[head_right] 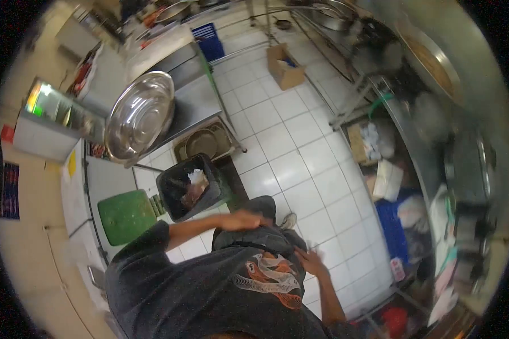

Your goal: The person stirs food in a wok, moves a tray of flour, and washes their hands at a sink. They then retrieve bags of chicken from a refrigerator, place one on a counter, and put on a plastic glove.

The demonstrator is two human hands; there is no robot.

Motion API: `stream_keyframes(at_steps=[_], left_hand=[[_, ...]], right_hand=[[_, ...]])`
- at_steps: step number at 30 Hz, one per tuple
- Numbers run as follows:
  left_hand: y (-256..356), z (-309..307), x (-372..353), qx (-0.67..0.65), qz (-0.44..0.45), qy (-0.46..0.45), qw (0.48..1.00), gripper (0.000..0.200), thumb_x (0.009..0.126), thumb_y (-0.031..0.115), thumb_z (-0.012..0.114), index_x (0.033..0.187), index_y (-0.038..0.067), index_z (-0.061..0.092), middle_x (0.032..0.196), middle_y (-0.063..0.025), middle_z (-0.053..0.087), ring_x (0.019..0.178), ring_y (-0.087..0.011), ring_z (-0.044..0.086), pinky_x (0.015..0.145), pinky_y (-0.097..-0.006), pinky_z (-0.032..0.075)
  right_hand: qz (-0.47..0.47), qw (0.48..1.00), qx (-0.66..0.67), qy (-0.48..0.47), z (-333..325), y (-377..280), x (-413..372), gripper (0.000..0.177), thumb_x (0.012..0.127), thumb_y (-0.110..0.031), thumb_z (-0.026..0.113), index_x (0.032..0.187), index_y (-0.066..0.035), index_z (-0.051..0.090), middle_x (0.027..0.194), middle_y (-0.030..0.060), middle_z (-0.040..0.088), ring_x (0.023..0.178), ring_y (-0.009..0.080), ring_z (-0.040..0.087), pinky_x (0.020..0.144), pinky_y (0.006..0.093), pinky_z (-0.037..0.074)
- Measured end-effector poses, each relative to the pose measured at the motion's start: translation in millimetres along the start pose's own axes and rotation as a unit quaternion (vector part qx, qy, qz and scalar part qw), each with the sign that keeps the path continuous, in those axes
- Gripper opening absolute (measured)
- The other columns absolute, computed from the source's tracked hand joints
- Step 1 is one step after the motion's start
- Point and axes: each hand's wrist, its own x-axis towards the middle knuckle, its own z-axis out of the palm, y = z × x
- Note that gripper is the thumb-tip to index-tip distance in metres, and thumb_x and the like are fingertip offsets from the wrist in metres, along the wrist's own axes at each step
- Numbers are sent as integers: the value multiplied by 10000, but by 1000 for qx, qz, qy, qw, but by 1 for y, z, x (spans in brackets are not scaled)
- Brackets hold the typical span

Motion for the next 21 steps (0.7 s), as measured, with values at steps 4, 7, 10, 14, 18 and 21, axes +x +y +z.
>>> stream_keyframes(at_steps=[4,7,10,14,18,21], left_hand=[[-29,-44,-6,208,-69,82,972,573,978,578,319,1438,255,432,1560,-137,248,1451,-378,153,1128,-595,148],[-39,-112,8,206,-132,179,953,495,987,486,408,1410,239,478,1552,-121,284,1446,-380,184,1083,-637,203],[-86,-129,61,-121,111,209,964,485,987,479,413,1389,225,512,1566,-124,249,1454,-415,111,1088,-625,193],[-85,-217,51,135,-47,311,940,428,984,508,390,1331,335,572,1560,-150,254,1454,-448,39,1100,-634,143],[-118,-368,43,150,-210,395,882,451,821,249,704,1263,230,617,1445,-186,424,1336,-449,351,1020,-626,323],[-112,-465,89,-80,-29,516,852,459,812,149,701,1258,110,597,1313,-197,544,1196,-405,515,977,-507,422]], right_hand=[[136,990,-1,31,-111,30,63,626,952,-581,408,1366,-128,528,1511,271,275,1451,389,148,1161,455,188],[-124,978,169,-10,-168,-54,135,548,999,-482,373,1436,-158,434,1568,184,197,1467,350,91,1170,461,154],[-133,977,92,-138,-204,-65,201,514,1008,-470,355,1471,-249,373,1570,164,210,1469,347,89,1168,507,112],[118,901,-380,-170,-289,3,269,714,833,-681,504,1458,-356,385,1567,267,92,1445,475,-32,1080,707,36],[108,992,-29,57,-401,-116,342,673,910,-570,516,1454,-188,409,1523,279,244,1440,382,209,1147,454,225],[-142,976,159,36,-417,-172,395,596,964,-511,467,1465,-198,387,1555,221,184,1445,404,119,1168,518,81]])
